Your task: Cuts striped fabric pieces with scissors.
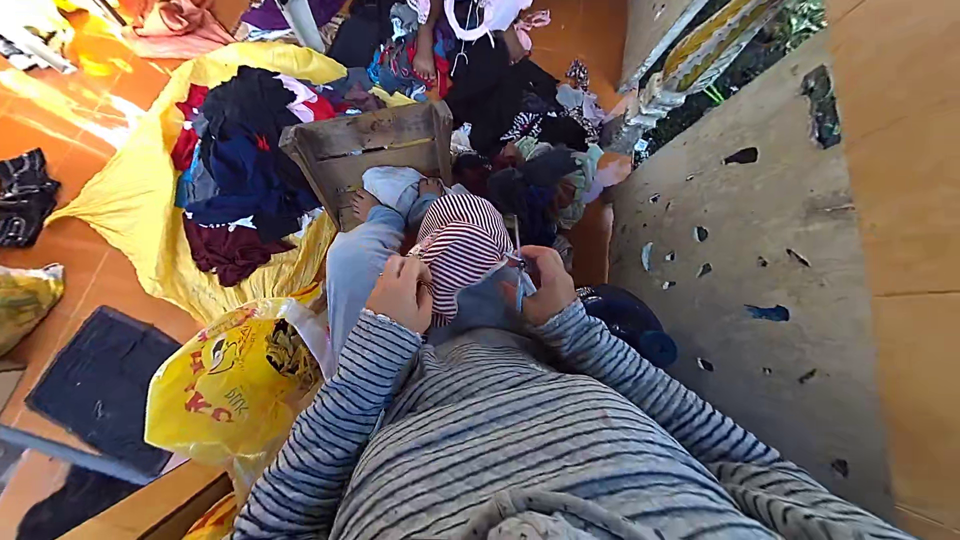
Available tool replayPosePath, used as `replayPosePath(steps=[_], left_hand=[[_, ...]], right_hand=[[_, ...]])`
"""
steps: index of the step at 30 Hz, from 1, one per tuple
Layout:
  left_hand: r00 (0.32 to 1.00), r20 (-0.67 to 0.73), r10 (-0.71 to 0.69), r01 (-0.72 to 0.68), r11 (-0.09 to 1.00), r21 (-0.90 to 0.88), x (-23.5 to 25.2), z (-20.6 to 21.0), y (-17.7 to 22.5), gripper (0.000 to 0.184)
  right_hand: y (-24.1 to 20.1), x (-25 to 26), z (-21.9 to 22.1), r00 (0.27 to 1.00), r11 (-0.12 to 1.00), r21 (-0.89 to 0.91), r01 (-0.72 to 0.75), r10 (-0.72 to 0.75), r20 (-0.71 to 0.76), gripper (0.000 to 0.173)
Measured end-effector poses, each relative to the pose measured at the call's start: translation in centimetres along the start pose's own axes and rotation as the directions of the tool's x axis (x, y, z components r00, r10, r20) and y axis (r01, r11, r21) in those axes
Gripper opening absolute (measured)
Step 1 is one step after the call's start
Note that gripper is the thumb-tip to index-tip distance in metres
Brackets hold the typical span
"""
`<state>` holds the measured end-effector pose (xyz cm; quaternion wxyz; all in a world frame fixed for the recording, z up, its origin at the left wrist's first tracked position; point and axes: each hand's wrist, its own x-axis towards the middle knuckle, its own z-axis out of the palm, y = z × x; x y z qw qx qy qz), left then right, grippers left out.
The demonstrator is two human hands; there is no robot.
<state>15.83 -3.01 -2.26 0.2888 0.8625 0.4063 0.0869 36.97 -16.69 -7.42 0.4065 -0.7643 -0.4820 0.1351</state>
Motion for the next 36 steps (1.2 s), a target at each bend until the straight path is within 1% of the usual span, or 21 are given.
replayPosePath(steps=[1, 2, 3, 4, 6, 8, 10, 12, 14, 18, 21, 23, 25, 27, 28, 29, 30, 31, 32, 33, 36], left_hand=[[0.967, 0.2, -0.158, 0.148, 0.987, 0.066, 0.0, -0.4, 0.8, 0.037], [0.886, 0.342, -0.314, 0.285, 0.949, 0.134, 0.2, -0.6, 1.3, 0.054], [0.821, 0.405, -0.403, 0.367, 0.915, 0.167, 0.6, -0.5, 0.9, 0.068], [0.812, 0.407, -0.419, 0.399, 0.907, 0.137, 0.8, -0.2, 0.0, 0.074], [0.856, 0.378, -0.353, 0.394, 0.919, -0.033, 1.3, 0.8, -2.5, 0.07], [0.871, 0.414, -0.266, 0.393, 0.882, -0.259, 1.8, 1.6, -3.9, 0.056], [0.889, 0.405, -0.213, 0.394, 0.807, -0.44, 2.1, 2.2, -4.3, 0.041], [0.902, 0.366, -0.229, 0.402, 0.757, -0.515, 2.3, 1.9, -3.6, 0.033], [0.91, 0.335, -0.244, 0.394, 0.759, -0.519, 2.4, 1.0, -2.4, 0.03], [0.894, 0.379, -0.241, 0.354, 0.897, -0.266, 3.3, -2.1, -0.5, 0.032], [0.936, 0.259, -0.24, 0.298, 0.93, -0.215, 4.3, -2.8, -0.6, 0.031], [0.956, 0.197, -0.217, 0.271, 0.911, -0.312, 4.6, -2.1, -0.5, 0.047], [0.961, 0.165, -0.224, 0.271, 0.885, -0.379, 4.8, -0.5, 0.4, 0.086], [0.976, 0.074, -0.206, 0.218, 0.938, -0.27, 5.1, 1.0, 1.5, 0.128], [0.991, -0.009, -0.131, 0.126, 0.969, -0.211, 5.4, 1.6, 1.8, 0.135], [0.995, -0.101, -0.017, 0.0, 0.986, -0.169, 6.0, 1.8, 1.9, 0.125], [0.981, -0.173, 0.093, -0.118, 0.983, -0.139, 6.7, 1.5, 2.0, 0.097], [0.977, -0.162, 0.136, -0.159, 0.978, -0.136, 7.6, 0.1, 2.4, 0.061], [0.985, -0.105, 0.136, -0.15, 0.979, -0.138, 8.4, -1.8, 3.0, 0.035], [0.991, -0.059, 0.122, -0.131, 0.978, -0.165, 9.3, -3.6, 3.3, 0.024], [0.993, -0.075, 0.095, -0.11, 0.966, -0.232, 11.1, -7.8, 3.8, 0.021]], right_hand=[[0.0, 0.0, 0.3, 1.0, 1.0, -0.005, 0.013, -0.013, 0.014, 0.051], [-0.2, 0.1, 0.8, 1.0, 1.0, 0.004, 0.016, -0.016, 0.023, 0.05], [-0.5, 0.1, 1.1, 0.999, 1.0, 0.02, -0.004, 0.004, 0.032, 0.05], [-0.9, 0.2, 1.4, 0.997, 0.998, 0.043, -0.053, 0.051, 0.051, 0.051], [-1.5, 0.3, 1.7, 0.98, 0.982, 0.079, -0.173, 0.163, 0.117, 0.053], [-1.8, 0.5, 1.7, 0.959, 0.965, 0.093, -0.246, 0.228, 0.17, 0.056], [-2.2, 0.9, 1.5, 0.951, 0.961, 0.08, -0.265, 0.246, 0.19, 0.058], [-2.8, 1.2, 1.4, 0.959, 0.969, 0.048, -0.242, 0.231, 0.167, 0.059], [-3.2, 1.3, 1.5, 0.985, 0.987, 0.049, -0.152, 0.147, 0.089, 0.056], [-2.5, 2.4, 1.9, 0.998, 0.998, -0.001, -0.069, 0.069, -0.005, 0.056], [-1.4, 4.4, 2.2, 0.996, 0.996, -0.045, -0.073, 0.07, -0.053, 0.063], [-1.3, 6.0, 2.0, 0.997, 0.996, -0.042, -0.079, 0.078, -0.026, 0.064], [-2.1, 7.6, 1.6, 0.982, 0.986, -0.024, -0.163, 0.164, 0.09, 0.06], [-2.7, 9.1, 1.7, 0.972, 0.981, 0.03, -0.193, 0.187, 0.143, 0.057], [-3.2, 9.9, 1.6, 0.975, 0.983, 0.06, -0.173, 0.162, 0.149, 0.055], [-4.0, 10.7, 1.5, 0.977, 0.984, 0.086, -0.155, 0.14, 0.161, 0.053], [-4.8, 11.5, 1.2, 0.975, 0.984, 0.102, -0.146, 0.126, 0.182, 0.052], [-5.7, 12.2, 0.8, 0.973, 0.984, 0.106, -0.141, 0.118, 0.199, 0.051], [-6.3, 12.9, 0.5, 0.975, 0.988, 0.1, -0.122, 0.1, 0.2, 0.05], [-6.5, 13.5, 0.3, 0.978, 0.992, 0.078, -0.095, 0.078, 0.196, 0.049], [-6.5, 15.1, 0.2, 0.968, 0.993, -0.045, -0.113, 0.12, 0.222, 0.049]])
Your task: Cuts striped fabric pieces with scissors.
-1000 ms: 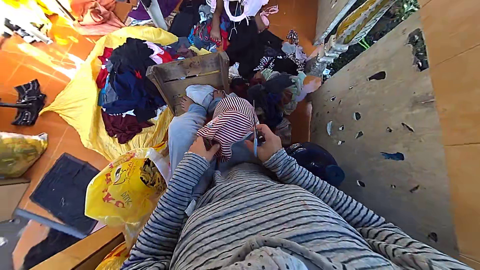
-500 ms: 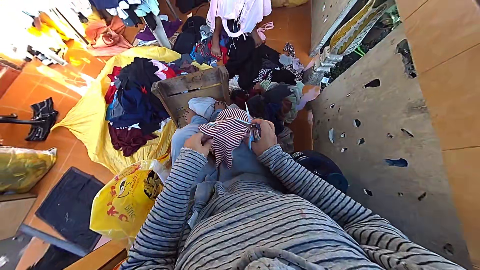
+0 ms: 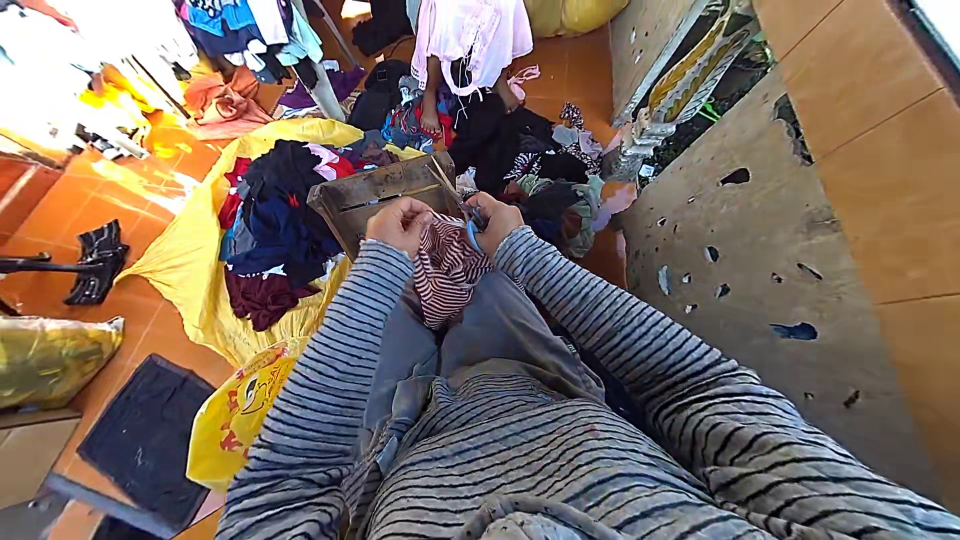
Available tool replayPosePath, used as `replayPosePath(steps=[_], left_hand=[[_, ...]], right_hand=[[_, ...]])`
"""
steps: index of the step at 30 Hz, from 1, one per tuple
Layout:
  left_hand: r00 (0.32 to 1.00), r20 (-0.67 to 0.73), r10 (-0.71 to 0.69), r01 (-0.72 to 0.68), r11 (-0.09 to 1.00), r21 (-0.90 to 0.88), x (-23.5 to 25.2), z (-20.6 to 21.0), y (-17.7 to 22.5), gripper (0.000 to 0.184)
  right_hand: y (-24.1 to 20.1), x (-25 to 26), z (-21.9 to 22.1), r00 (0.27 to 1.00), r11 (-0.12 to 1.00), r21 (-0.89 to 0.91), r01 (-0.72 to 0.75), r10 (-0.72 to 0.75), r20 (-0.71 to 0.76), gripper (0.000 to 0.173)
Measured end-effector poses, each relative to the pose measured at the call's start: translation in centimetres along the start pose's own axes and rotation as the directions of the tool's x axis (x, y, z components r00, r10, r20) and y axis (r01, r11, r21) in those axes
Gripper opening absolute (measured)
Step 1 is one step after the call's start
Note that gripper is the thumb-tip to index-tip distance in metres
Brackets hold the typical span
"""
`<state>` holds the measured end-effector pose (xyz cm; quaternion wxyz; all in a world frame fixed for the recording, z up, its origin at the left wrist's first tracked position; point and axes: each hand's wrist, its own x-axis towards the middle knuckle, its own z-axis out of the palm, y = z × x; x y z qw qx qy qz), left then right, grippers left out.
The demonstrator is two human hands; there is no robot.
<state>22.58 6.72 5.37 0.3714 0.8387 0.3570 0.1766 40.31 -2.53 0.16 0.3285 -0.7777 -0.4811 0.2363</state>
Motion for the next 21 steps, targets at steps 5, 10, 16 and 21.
replayPosePath(steps=[5, 10, 16, 21], left_hand=[[0.998, 0.026, 0.05, -0.054, 0.975, 0.215, 1.5, -4.2, 1.6, 0.025], [0.979, 0.175, -0.101, -0.04, 0.752, 0.658, 3.6, -9.4, 1.2, 0.052], [0.966, -0.235, -0.108, 0.24, 0.714, 0.658, 2.4, -16.6, 4.3, 0.032], [0.881, -0.472, -0.011, 0.314, 0.761, 0.567, 0.3, -20.2, 4.7, 0.033]], right_hand=[[-0.7, 3.1, -1.5, 0.987, 0.973, -0.202, -0.109, 0.13, 0.096, 0.054], [-4.5, 7.3, -5.3, 0.999, 0.952, -0.305, -0.011, -0.003, -0.047, 0.054], [-10.6, 10.8, -8.7, 0.982, 0.938, -0.336, 0.086, -0.137, -0.131, 0.058], [-12.9, 11.3, -10.1, 0.948, 0.917, -0.371, 0.149, -0.239, -0.21, 0.059]])
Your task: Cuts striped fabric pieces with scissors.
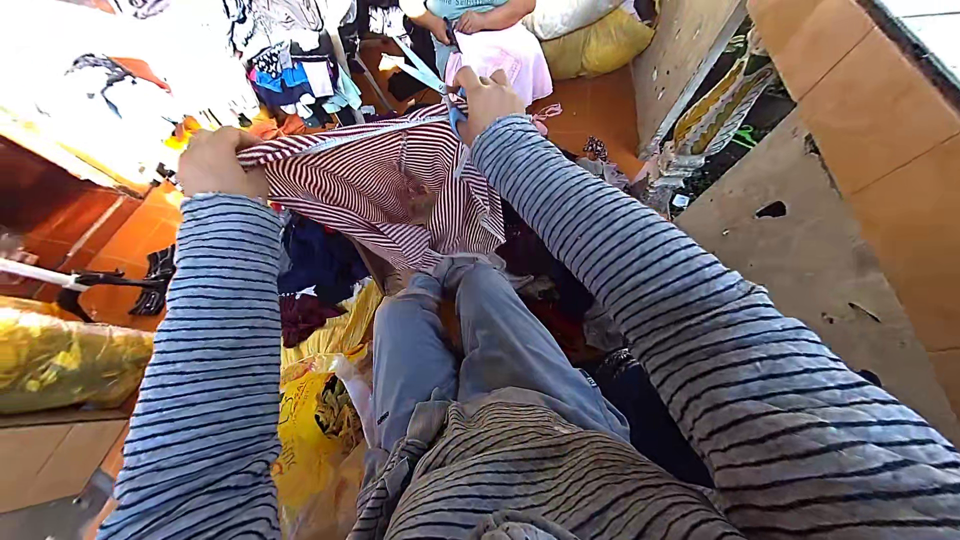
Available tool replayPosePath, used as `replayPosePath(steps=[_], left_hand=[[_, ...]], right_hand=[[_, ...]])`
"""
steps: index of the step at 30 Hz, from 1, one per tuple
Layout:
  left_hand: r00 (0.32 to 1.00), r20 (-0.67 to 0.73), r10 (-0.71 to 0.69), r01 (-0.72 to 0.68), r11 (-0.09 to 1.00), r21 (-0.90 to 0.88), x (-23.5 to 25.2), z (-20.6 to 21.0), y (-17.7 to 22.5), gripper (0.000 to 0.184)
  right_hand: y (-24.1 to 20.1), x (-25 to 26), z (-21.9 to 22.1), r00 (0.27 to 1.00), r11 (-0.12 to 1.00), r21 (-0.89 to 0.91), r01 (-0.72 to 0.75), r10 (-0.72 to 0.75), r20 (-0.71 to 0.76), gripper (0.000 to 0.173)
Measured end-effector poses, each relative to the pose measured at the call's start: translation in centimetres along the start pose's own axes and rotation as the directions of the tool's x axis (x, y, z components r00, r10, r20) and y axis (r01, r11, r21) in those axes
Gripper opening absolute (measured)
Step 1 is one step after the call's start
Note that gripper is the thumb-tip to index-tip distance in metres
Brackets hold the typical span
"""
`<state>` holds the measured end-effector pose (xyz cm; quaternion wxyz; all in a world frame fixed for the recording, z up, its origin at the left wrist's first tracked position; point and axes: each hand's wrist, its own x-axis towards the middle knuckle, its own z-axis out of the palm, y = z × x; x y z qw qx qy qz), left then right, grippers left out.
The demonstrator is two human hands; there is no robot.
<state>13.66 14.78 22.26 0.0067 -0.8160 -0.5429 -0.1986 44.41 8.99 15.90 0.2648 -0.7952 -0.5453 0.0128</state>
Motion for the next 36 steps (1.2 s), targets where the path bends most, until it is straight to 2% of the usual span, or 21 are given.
replayPosePath(steps=[3, 5, 7, 9, 11, 14, 16, 17, 19, 21, 22, 23, 25, 27, 28, 29, 30, 32, 34, 35, 36], left_hand=[[0.999, -0.046, 0.012, -0.018, 0.991, -0.131, -2.1, -0.6, -1.1, 0.034], [0.987, -0.011, 0.159, -0.158, 0.968, -0.194, -5.0, 0.5, -2.2, 0.035], [0.945, 0.04, 0.323, -0.307, 0.925, -0.226, -9.0, 4.1, -4.2, 0.026], [0.906, 0.172, 0.388, -0.343, 0.908, -0.242, -13.7, 9.8, -7.6, 0.018], [0.876, 0.301, 0.377, -0.294, 0.912, -0.287, -18.9, 14.9, -10.5, 0.019], [0.842, 0.477, 0.251, -0.071, 0.929, -0.365, -25.4, 18.0, -11.4, 0.02], [0.853, 0.465, 0.239, -0.016, 0.901, -0.433, -28.1, 18.1, -11.6, 0.014], [0.84, 0.484, 0.244, 0.003, 0.891, -0.454, -28.9, 17.6, -12.0, 0.014], [0.735, 0.64, 0.223, 0.079, 0.91, -0.408, -29.9, 16.1, -13.1, 0.016], [0.588, 0.794, 0.151, 0.151, 0.945, -0.291, -30.2, 15.0, -12.9, 0.017], [0.546, 0.826, 0.139, 0.144, 0.956, -0.256, -29.9, 14.6, -12.1, 0.017], [0.544, 0.823, 0.162, 0.093, 0.963, -0.251, -29.6, 14.1, -10.9, 0.018], [0.648, 0.694, 0.314, -0.044, 0.925, -0.377, -29.4, 13.5, -8.5, 0.028], [0.728, 0.496, 0.473, -0.09, 0.784, -0.615, -29.5, 13.8, -5.6, 0.031], [0.707, 0.481, 0.519, 0.013, 0.671, -0.742, -29.6, 14.2, -4.1, 0.032], [0.633, 0.547, 0.548, 0.23, 0.542, -0.809, -29.7, 14.5, -2.6, 0.036], [0.529, 0.655, 0.54, 0.493, 0.433, -0.754, -29.7, 14.8, -1.0, 0.043], [0.309, 0.872, 0.38, 0.896, 0.191, -0.401, -29.4, 15.8, 1.9, 0.047], [0.135, 0.971, 0.197, 0.975, -0.201, -0.094, -28.8, 17.8, 3.8, 0.032], [0.095, 0.986, 0.134, 0.935, -0.351, -0.042, -28.4, 18.8, 4.6, 0.031], [0.086, 0.992, 0.094, 0.899, -0.437, -0.036, -28.1, 19.8, 5.3, 0.032]], right_hand=[[0.5, -0.6, 0.4, 1.0, 1.0, 0.019, -0.023, 0.023, 0.016, 0.062], [1.8, -2.2, 1.8, 0.998, 0.996, 0.059, -0.06, 0.058, 0.026, 0.061], [4.4, -5.1, 4.7, 0.998, 0.996, 0.068, -0.055, 0.052, 0.046, 0.059], [7.7, -9.2, 8.5, 0.997, 0.998, 0.059, -0.017, 0.012, 0.078, 0.055], [11.4, -14.1, 12.5, 0.991, 0.999, 0.049, 0.012, -0.018, 0.133, 0.054], [14.9, -21.4, 15.9, 0.929, 0.998, 0.007, -0.067, 0.059, 0.365, 0.056], [15.8, -25.5, 16.1, 0.929, 0.996, 0.068, -0.058, 0.028, 0.369, 0.05], [15.9, -27.2, 15.7, 0.958, 0.993, 0.117, -0.009, -0.025, 0.287, 0.044], [16.2, -29.7, 14.5, 0.984, 0.98, 0.162, 0.114, -0.134, 0.12, 0.037], [16.2, -31.1, 13.2, 0.976, 0.975, 0.148, 0.166, -0.184, 0.116, 0.041], [15.9, -31.2, 12.5, 0.975, 0.98, 0.138, 0.143, -0.163, 0.151, 0.043], [15.6, -31.0, 11.7, 0.975, 0.985, 0.139, 0.104, -0.129, 0.184, 0.045], [14.8, -30.7, 10.3, 0.98, 0.979, 0.199, 0.046, -0.084, 0.183, 0.044], [13.6, -31.0, 8.9, 0.976, 0.943, 0.333, 0.006, -0.078, 0.204, 0.052], [13.0, -31.3, 8.1, 0.95, 0.904, 0.423, -0.063, -0.076, 0.303, 0.056], [12.5, -31.6, 7.3, 0.885, 0.84, 0.512, -0.18, -0.089, 0.457, 0.059], [12.2, -31.8, 6.7, 0.779, 0.762, 0.566, -0.316, -0.133, 0.613, 0.061], [12.5, -32.3, 6.7, 0.505, 0.619, 0.531, -0.579, -0.239, 0.829, 0.055], [12.9, -32.6, 7.0, 0.287, 0.58, 0.391, -0.715, -0.267, 0.92, 0.051], [13.0, -32.5, 6.9, 0.224, 0.583, 0.335, -0.74, -0.256, 0.94, 0.049], [13.0, -32.2, 6.9, 0.179, 0.591, 0.295, -0.751, -0.249, 0.952, 0.048]])
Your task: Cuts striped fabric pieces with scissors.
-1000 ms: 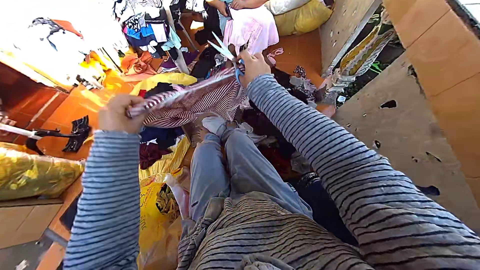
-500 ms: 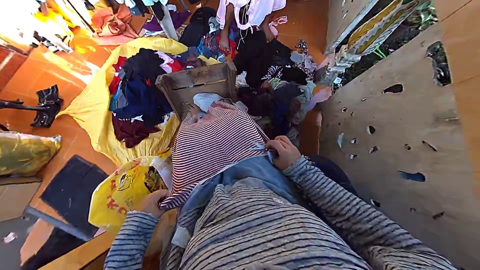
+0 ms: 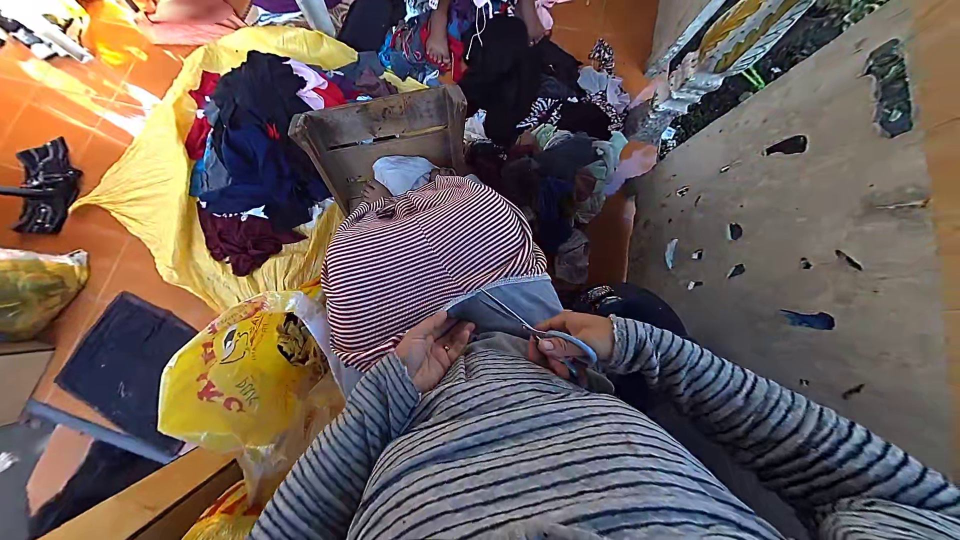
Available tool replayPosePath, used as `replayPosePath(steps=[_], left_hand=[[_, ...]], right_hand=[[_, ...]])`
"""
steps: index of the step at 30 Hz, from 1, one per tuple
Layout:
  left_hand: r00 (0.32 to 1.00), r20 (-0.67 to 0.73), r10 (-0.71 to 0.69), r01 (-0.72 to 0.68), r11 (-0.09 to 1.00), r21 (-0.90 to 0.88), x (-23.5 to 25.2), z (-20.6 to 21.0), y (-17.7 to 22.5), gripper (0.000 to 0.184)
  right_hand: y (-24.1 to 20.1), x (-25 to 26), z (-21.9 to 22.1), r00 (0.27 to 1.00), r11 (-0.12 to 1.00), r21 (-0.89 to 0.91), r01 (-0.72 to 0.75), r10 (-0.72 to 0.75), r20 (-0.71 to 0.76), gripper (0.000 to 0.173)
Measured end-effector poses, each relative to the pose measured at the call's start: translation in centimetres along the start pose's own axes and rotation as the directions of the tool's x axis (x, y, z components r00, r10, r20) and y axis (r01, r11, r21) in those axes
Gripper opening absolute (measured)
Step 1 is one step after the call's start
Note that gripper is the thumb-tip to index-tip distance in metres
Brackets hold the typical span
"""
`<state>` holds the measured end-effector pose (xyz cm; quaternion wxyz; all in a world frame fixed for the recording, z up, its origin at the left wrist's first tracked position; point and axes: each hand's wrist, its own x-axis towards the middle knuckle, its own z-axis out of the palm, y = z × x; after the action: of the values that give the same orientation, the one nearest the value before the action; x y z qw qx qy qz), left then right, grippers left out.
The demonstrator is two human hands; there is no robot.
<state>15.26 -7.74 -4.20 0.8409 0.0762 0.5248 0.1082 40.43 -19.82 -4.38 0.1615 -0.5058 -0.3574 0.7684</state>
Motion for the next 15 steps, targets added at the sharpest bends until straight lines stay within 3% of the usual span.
replayPosePath(steps=[3, 5, 9, 12, 15], left_hand=[[0.989, -0.115, 0.093, -0.108, 0.985, -0.132, 2.3, 1.4, -0.3, 0.019], [0.985, -0.118, 0.128, -0.144, 0.98, -0.135, 2.8, 1.8, -0.2, 0.011], [0.976, -0.107, 0.189, -0.199, 0.975, -0.098, 2.5, 1.9, -0.2, 0.018], [0.98, -0.092, 0.176, -0.183, 0.98, -0.076, 2.1, 1.6, -0.4, 0.022], [0.987, 0.018, 0.161, -0.161, 0.987, 0.027, 1.8, 1.6, -1.0, 0.021]], right_hand=[[-1.2, 0.5, -0.2, 0.996, 0.996, -0.038, -0.075, 0.076, 0.043, 0.043], [-2.0, 1.2, 0.2, 0.994, 0.993, -0.072, -0.097, 0.1, 0.039, 0.04], [-2.8, 2.5, 0.6, 0.998, 0.997, -0.053, -0.052, 0.053, 0.016, 0.034], [-2.2, 2.4, 0.8, 0.999, 0.999, 0.007, -0.035, 0.035, -0.016, 0.04], [-1.6, 1.4, 1.0, 0.999, 1.0, -0.001, 0.002, -0.002, -0.052, 0.053]])
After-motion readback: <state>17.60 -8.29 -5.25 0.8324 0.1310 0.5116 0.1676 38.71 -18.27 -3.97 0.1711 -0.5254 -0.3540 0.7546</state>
